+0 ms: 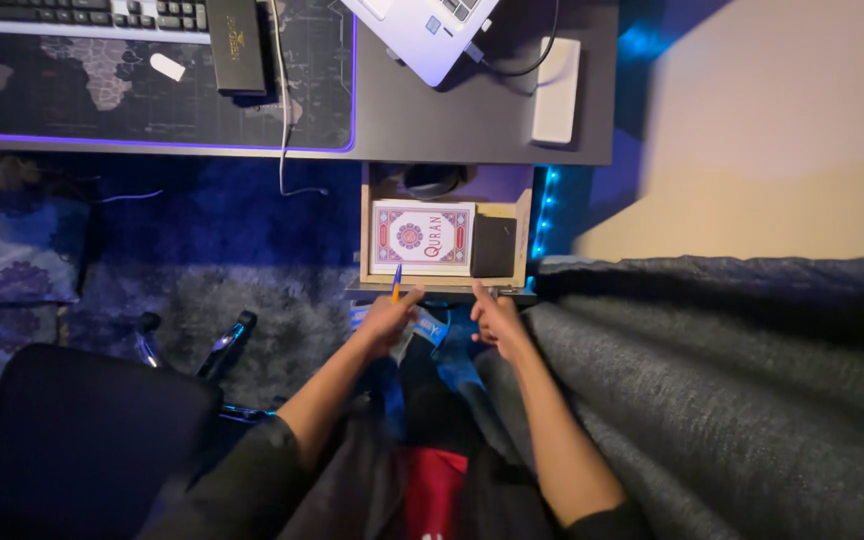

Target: Organize various items like a calculator, a wallet, and books inside a desk drawer.

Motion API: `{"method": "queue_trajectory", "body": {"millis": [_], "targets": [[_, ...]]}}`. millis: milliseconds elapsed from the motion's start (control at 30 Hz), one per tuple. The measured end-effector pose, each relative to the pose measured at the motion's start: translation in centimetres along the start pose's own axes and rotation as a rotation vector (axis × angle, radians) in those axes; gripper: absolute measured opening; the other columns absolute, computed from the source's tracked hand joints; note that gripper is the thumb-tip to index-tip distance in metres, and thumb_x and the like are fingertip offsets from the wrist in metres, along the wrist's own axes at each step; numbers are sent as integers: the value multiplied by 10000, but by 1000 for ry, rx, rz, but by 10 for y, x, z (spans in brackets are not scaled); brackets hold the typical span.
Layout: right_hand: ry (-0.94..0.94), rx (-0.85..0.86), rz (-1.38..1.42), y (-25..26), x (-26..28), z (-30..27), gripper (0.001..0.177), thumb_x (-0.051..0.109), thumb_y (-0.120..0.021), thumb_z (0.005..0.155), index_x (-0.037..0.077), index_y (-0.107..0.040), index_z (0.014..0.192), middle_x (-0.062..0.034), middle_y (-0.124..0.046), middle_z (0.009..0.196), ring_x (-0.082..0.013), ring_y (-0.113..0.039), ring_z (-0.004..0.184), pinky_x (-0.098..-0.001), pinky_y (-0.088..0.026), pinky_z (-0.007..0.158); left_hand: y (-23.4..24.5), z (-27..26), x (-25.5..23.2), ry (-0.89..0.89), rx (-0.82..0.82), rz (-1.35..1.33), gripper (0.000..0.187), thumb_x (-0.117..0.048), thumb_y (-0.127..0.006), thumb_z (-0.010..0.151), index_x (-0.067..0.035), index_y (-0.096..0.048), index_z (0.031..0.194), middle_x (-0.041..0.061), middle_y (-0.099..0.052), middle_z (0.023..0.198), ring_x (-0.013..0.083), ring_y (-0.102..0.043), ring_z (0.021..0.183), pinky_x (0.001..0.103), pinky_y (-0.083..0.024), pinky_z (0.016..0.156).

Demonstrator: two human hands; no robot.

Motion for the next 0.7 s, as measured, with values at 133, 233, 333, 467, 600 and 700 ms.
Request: {"method": "queue_trajectory", "body": {"millis": [133,233,333,467,600,700], "targets": [[232,140,33,-28,66,-24,500,485,-590,982,-1,-705,948,23,-437,535,-82,-413,427,-294,-558,510,-18,32,-46,-392,34,-76,489,-581,-591,975,-104,-635,872,-52,-449,585,68,-412,466,266,-300,425],[291,190,-5,-51,100,-19,327,373,-576,972,89,-717,1052,36,-609,696,-61,-429,483,-273,-548,521,-28,64,-83,-583,8,-121,556,-545,-405,1066,-61,-674,1021,16,-614,781,98,-566,677,262,-432,536],[290,129,-147,-59,103,10,322,363,-583,1036,58,-668,975,10,-508,665,-73,-475,515,-277,-560,511,-36,65,-117,-656,13,-144,589,-534,-350,1080,-64,-692,1181,53,-704,1058,85,-662,926,254,-538,670],[353,218,-74,-68,112,32,331,347,-586,1044,46,-657,929,-3,-580,717,-86,-535,548,-278,-514,493,-43,68,-127,-508,168,-249,618,-534,-322,1072,-59,-628,1323,131,-665,1223,215,-611,958,333,-486,671],[414,165,-252,-58,113,47,299,311,-609,1029,37,-681,933,-14,-651,765,-92,-590,609,-271,-530,493,-40,82,-122,-481,241,-187,746,-623,-297,1031,-60,-534,1459,163,-616,1383,297,-565,1154,383,-473,859],[442,13,-326,-39,126,41,250,279,-671,973,58,-743,1066,-38,-692,803,-101,-634,639,-266,-541,485,-26,105,-122,-434,184,-325,923,-735,-320,962,-23,-357,1550,200,-540,1481,314,-550,1330,411,-457,1039]]}}
Point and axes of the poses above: each hand's wrist, its own z-axis towards the middle knuckle, its own y-axis out of the back of the hand, x = y × z, the point moved 6 cm from there along z, towards the middle knuckle
